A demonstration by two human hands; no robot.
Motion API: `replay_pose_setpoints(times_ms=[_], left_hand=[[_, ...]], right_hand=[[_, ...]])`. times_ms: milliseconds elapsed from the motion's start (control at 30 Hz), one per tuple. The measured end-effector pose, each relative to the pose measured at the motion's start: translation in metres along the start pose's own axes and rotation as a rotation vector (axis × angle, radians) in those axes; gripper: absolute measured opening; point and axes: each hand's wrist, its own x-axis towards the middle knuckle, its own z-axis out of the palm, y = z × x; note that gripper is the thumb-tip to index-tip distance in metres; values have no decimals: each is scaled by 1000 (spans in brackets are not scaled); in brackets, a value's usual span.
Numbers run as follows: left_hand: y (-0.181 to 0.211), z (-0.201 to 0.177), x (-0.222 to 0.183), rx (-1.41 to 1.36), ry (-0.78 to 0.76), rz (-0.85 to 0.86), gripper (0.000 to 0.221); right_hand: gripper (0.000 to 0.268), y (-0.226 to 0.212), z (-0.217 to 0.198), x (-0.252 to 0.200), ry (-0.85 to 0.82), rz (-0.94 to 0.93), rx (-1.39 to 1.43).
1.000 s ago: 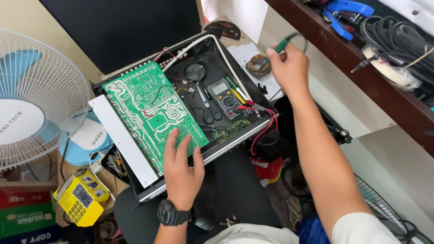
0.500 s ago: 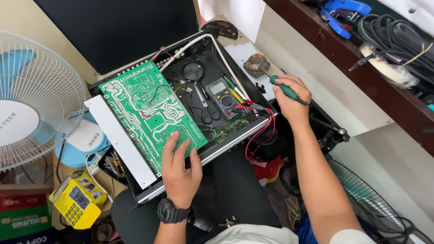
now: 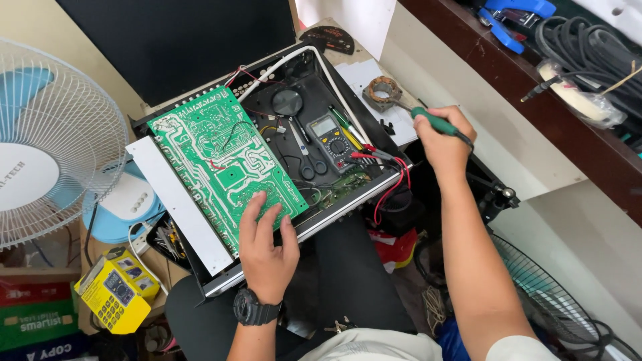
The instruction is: A person inspects a circuit board within an electronic chassis and uses a soldering iron to repair connections.
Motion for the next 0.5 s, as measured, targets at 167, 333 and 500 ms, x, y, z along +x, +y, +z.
replay_pose_setpoints(times_ms=[167, 333, 500], left_hand=[[0, 0, 0, 14, -3, 0, 21], [-1, 1, 0, 14, 4, 2, 21], [0, 0, 0, 17, -14, -4, 21]], right_hand=[[23, -25, 3, -3, 36, 138, 236], [29, -38, 1, -6, 11, 150, 195], [24, -41, 2, -8, 69, 129, 150]])
